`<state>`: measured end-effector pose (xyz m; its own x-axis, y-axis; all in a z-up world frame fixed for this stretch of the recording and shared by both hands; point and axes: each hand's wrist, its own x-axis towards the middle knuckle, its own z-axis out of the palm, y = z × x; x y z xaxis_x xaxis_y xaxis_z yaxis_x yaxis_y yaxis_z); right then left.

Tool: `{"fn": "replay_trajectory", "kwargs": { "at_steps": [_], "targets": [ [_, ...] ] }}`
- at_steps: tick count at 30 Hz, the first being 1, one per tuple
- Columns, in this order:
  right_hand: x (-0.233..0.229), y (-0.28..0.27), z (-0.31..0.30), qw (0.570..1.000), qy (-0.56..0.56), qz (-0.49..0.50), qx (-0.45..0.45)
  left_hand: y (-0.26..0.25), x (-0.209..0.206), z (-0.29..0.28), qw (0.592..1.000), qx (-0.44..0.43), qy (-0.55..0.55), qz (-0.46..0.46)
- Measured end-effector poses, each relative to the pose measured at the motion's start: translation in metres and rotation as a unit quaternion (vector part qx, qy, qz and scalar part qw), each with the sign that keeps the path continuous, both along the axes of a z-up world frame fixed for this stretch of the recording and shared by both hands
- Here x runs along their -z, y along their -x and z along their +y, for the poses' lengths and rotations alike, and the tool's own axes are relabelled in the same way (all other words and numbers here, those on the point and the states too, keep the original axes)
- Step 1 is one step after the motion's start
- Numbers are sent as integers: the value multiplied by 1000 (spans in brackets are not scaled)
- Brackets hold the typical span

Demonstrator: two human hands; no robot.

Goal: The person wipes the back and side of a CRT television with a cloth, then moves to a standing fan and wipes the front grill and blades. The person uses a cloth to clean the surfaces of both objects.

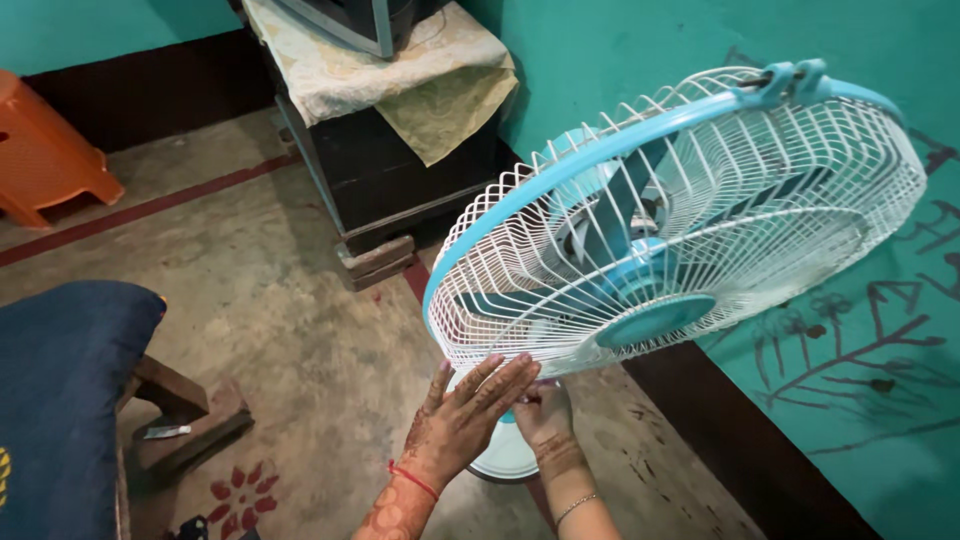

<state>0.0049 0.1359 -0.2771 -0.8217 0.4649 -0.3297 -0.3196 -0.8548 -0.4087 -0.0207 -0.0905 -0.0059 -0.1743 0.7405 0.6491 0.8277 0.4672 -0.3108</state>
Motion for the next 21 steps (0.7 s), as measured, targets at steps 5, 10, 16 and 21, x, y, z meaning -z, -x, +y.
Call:
{"fn": "replay_trajectory", "kwargs": {
  "at_steps": [5,10,16,21],
  "targets": [
    [-28,-5,-2,999,-17,-30,6,1,3,2,1000,-16,-4,12],
    [-23,-15,7,1000,-1,1,-25,-2,3,5,1000,-9,-19,-10],
    [-93,-32,7,998,5,-55,2,-4,-3,3,999,-4,-27,-18],
    [-167,-46,12,995,12,-91,36,-13,-12,-3,997,16,-39,-57]
  ]
}}
